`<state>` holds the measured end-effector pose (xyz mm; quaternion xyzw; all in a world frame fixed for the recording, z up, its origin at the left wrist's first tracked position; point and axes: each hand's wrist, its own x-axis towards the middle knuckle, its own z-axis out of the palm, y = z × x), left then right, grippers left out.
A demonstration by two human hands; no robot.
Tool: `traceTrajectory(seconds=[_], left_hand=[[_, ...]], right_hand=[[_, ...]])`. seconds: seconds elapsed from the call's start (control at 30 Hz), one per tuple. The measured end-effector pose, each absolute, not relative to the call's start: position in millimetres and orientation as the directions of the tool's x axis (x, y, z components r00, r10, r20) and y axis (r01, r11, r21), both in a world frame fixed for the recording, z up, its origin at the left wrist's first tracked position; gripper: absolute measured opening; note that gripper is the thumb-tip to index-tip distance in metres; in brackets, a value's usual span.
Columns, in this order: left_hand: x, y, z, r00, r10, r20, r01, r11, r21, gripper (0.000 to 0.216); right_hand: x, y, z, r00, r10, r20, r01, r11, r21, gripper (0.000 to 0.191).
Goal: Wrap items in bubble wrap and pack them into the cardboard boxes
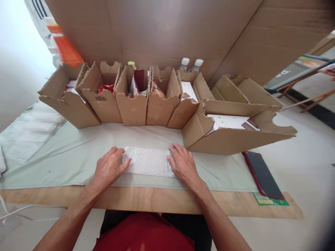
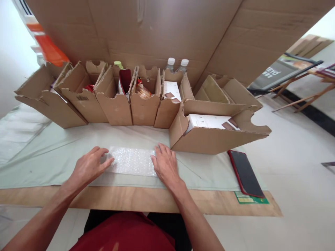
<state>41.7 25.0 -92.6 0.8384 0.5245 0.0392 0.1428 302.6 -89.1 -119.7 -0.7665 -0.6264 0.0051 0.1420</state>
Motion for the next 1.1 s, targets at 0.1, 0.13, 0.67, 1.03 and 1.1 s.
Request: traceTrajectory(seconds=[0.1,0.13,0.67,1.03,1.1], left_hand=[[38,23,-98,0.420,0.885,-0.201,0.903,-0.386,0.188,0.023],[39,22,-100,0.433,0.876,-0.213,0.896,-0.393,0.205,0.017],[130,61,-96,0.740,0.627,0.243,0.512,-0.759,0.401,0.046],[33,-37,-91,0.927,0.360,0.104,0.234,-0.773,0.589,0.079],[41,-53,-101,0.851,0.467,0.241,0.255,-0.768,0.587,0.062]], right_hand=[[302,-86,-125,0.224,0.961,0.160,0.940,-0.170,-0.296,0.017],[302,-89,-126,0.224,0.960,0.169,0.934,-0.162,-0.317,0.013],[228,-172,-125,0.387,0.877,-0.284,-0.019,-0.300,-0.954,0.058],[236,-162,-114,0.398,0.792,-0.463,-0.320,-0.353,-0.879,0.044],[232,-160,-114,0.350,0.813,-0.466,-0.369,-0.337,-0.866,0.045]])
